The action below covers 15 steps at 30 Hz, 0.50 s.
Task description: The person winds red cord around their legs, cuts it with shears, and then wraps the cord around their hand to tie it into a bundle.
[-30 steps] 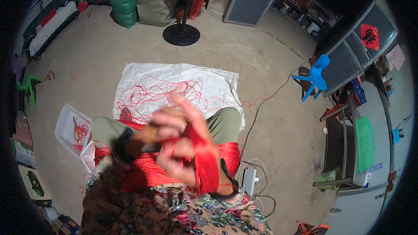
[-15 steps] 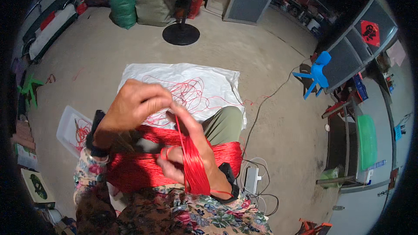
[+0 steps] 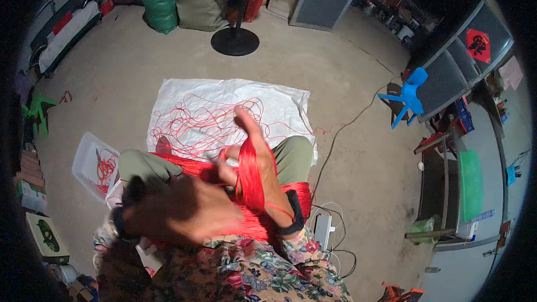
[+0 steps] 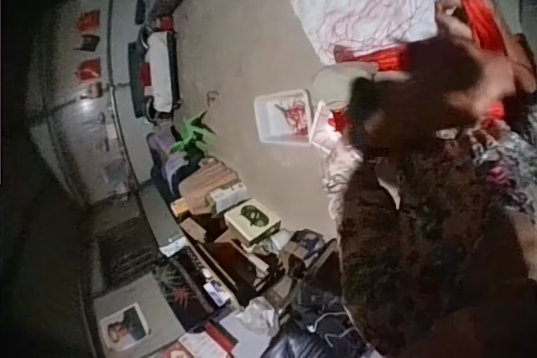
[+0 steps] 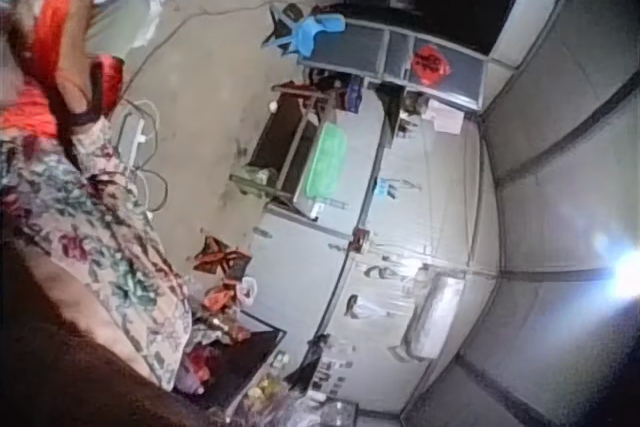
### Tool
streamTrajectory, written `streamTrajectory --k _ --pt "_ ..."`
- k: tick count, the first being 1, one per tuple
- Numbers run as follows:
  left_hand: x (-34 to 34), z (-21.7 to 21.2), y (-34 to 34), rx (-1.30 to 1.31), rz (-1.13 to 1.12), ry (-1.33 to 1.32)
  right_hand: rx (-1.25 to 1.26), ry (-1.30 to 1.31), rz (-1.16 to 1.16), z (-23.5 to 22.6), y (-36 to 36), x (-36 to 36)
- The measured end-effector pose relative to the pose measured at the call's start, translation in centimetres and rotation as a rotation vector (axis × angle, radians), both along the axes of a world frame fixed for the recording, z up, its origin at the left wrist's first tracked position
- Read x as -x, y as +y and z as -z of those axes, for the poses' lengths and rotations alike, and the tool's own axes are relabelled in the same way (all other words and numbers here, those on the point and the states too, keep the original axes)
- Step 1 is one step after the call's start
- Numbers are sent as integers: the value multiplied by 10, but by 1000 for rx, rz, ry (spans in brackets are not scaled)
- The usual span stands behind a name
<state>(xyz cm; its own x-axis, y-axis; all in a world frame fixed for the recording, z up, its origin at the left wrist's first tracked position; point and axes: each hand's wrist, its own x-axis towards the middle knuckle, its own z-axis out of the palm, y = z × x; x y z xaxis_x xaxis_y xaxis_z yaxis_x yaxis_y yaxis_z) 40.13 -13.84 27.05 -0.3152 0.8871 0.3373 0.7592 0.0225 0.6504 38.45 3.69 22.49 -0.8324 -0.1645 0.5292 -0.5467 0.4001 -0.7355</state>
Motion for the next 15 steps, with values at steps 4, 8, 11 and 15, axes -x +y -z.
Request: streamTrajectory --k 4,8,11,15 --pt "63 -29 -12 -290 -251 416 -12 -8 -91 -18 -8 -55" --pt "89 4 3 -348 -395 -266 318 -11 -284 -39 -12 -70" --pt "89 49 22 -363 -157 -544 415 -72 -414 -43 -10 -65" --pt "41 92 49 -302 -192 82 548 9 -282 -18 -6 -27"
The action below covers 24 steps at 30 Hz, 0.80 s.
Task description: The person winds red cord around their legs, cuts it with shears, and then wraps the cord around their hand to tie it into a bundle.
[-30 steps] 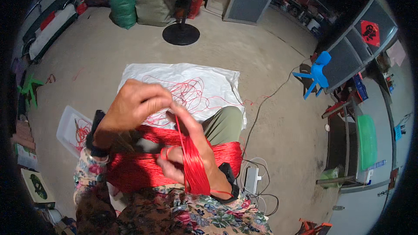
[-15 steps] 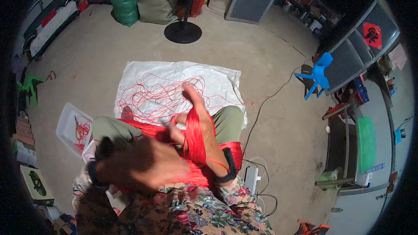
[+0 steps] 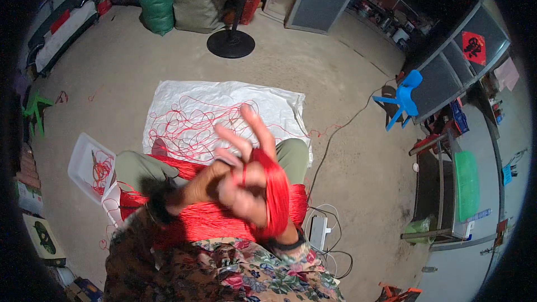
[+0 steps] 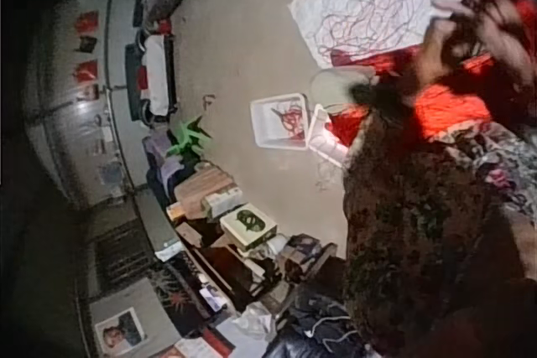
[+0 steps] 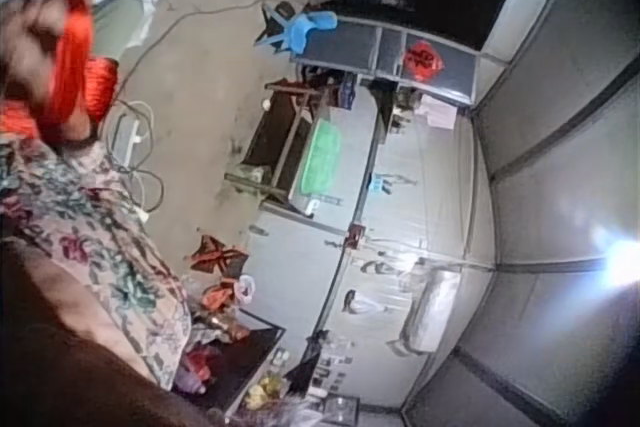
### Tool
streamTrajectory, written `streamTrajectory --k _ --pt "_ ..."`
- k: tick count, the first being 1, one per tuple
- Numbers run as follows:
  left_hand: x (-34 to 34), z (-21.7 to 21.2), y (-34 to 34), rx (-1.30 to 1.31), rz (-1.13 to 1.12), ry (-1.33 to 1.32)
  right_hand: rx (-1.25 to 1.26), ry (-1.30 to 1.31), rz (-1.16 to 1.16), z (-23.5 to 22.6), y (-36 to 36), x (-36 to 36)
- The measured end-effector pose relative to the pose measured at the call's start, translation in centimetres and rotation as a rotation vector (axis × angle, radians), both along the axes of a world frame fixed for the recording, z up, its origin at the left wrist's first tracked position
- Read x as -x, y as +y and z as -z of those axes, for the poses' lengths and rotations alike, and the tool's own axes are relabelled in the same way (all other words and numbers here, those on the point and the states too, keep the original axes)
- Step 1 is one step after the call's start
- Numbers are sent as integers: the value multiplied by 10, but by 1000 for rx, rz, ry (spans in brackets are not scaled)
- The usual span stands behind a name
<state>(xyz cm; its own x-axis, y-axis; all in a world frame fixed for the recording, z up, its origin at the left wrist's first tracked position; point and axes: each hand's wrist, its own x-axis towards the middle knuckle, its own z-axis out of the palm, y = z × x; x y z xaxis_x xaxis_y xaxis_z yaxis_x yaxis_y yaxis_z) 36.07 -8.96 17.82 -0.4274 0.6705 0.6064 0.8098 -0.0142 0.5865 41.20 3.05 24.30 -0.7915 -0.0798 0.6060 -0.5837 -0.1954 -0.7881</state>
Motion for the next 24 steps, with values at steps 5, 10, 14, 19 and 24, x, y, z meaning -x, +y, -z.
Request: streamTrajectory --k 5,10,14,19,24 --pt "-54 -22 -23 291 176 -235 -479 26 320 37 7 43" --pt "-15 -83 -61 293 -13 153 -462 -170 154 29 -1 1" --pt "32 -100 -66 39 -154 167 -430 -49 114 4 -5 -32" --pt "56 -64 -60 -73 -95 -367 -34 -95 -245 -15 -9 -42" --pt "9 -12 -17 74 -13 222 -137 20 107 -2 -2 6"
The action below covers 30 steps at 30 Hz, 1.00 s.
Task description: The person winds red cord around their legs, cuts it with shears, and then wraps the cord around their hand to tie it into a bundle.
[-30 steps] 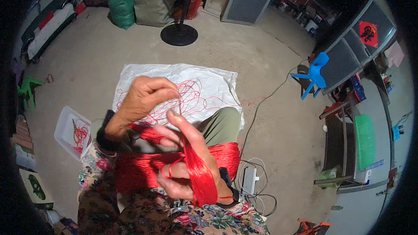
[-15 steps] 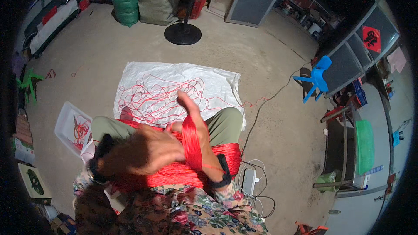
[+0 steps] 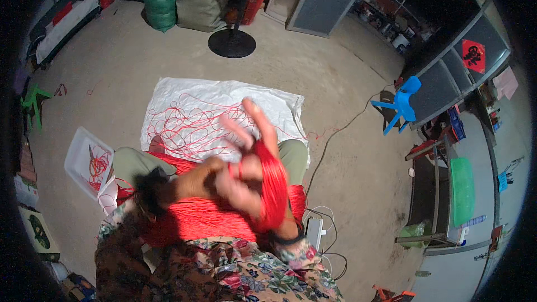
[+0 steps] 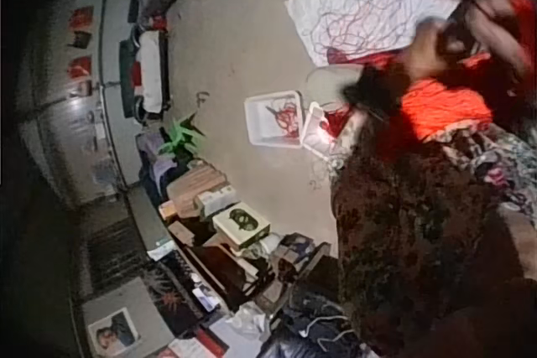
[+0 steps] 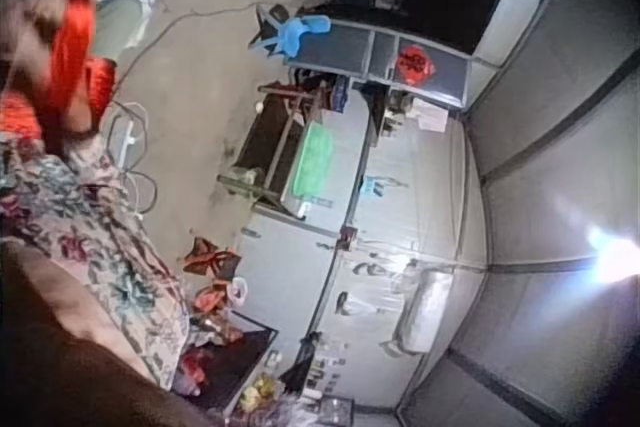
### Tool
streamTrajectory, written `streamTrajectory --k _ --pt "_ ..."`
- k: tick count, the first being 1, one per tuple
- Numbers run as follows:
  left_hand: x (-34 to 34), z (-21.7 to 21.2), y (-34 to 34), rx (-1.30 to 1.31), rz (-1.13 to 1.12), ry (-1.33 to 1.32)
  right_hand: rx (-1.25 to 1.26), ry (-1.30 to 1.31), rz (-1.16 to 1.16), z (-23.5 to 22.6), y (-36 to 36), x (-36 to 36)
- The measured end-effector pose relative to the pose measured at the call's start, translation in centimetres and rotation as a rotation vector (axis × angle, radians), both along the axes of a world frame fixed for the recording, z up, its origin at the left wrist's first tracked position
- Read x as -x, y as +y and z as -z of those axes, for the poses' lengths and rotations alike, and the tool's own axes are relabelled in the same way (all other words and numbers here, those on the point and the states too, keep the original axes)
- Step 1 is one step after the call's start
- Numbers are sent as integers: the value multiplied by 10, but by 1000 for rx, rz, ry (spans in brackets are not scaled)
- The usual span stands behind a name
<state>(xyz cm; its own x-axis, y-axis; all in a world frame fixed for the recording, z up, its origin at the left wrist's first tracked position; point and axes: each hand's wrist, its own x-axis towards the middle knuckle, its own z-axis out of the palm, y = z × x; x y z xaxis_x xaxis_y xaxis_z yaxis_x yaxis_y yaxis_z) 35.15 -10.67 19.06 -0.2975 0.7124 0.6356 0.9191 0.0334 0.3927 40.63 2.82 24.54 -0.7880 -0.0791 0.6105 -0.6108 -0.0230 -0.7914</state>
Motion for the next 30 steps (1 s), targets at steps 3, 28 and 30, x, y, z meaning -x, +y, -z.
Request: streamTrajectory --k 3,28,30 --pt "-43 -9 -4 241 237 -11 -366 20 277 18 9 40" --pt "54 -8 -19 -350 -219 -678 -129 13 -41 -15 -17 -52" --pt "54 -3 -21 -339 -165 -673 -56 59 -127 -13 -18 -51"
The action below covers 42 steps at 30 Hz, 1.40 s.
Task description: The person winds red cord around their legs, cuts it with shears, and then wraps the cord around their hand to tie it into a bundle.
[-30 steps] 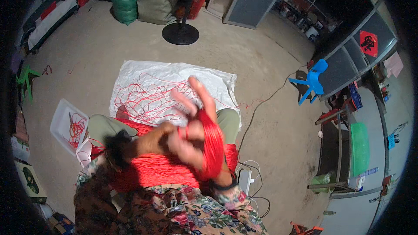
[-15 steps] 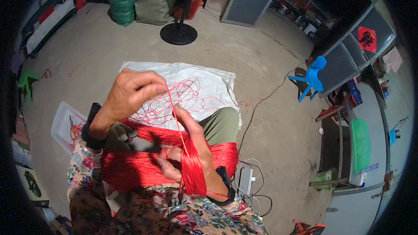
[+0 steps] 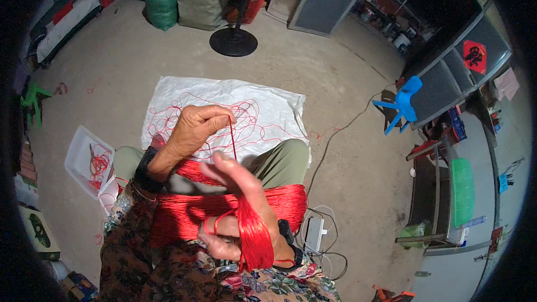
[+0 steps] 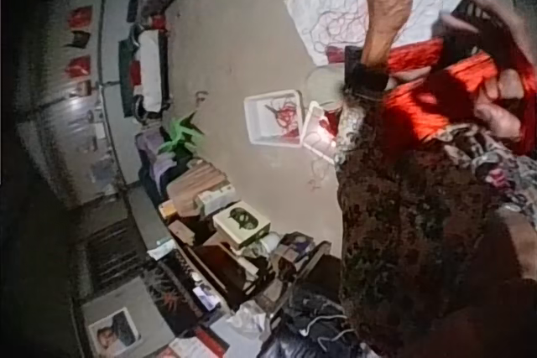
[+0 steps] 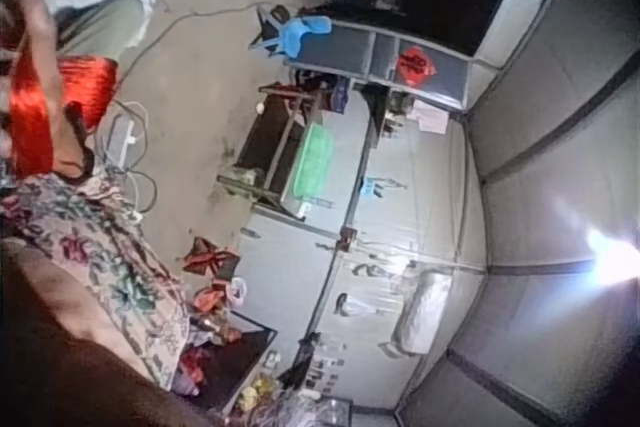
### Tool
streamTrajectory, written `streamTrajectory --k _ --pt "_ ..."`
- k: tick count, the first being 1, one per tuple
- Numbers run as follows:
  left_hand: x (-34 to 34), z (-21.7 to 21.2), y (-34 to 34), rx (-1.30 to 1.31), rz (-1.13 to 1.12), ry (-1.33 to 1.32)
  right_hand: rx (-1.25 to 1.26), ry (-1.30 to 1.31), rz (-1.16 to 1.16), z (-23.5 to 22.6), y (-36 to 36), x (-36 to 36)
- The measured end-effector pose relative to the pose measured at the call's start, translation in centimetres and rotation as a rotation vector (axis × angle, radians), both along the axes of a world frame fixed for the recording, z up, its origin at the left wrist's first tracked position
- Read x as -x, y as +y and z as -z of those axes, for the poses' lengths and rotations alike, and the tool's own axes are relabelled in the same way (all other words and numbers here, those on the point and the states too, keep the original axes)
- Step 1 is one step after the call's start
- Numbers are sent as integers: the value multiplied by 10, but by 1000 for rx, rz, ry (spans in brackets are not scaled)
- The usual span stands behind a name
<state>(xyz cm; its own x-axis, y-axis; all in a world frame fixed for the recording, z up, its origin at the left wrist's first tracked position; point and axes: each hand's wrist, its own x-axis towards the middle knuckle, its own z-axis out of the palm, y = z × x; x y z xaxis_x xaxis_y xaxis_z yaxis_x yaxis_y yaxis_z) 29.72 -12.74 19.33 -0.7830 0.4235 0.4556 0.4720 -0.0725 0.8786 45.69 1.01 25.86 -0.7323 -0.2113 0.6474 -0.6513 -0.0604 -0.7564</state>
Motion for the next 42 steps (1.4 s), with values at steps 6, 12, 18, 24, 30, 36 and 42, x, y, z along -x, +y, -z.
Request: streamTrajectory --k 6,12,18,24,30,36,42 --pt "-59 22 20 407 470 -137 125 128 163 5 16 44" --pt "-124 -23 14 442 556 323 -408 75 533 29 27 98" --pt "-49 -71 -34 390 241 588 -434 -6 330 27 21 34" --pt "-5 -26 -23 117 15 -64 62 -207 -195 0 15 7" --pt "-88 6 15 911 624 447 163 -74 258 19 32 83" --pt "-88 -68 -14 840 337 571 -319 -375 250 49 21 78" --pt "-5 -72 -33 265 -26 116 -384 -70 212 11 14 23"
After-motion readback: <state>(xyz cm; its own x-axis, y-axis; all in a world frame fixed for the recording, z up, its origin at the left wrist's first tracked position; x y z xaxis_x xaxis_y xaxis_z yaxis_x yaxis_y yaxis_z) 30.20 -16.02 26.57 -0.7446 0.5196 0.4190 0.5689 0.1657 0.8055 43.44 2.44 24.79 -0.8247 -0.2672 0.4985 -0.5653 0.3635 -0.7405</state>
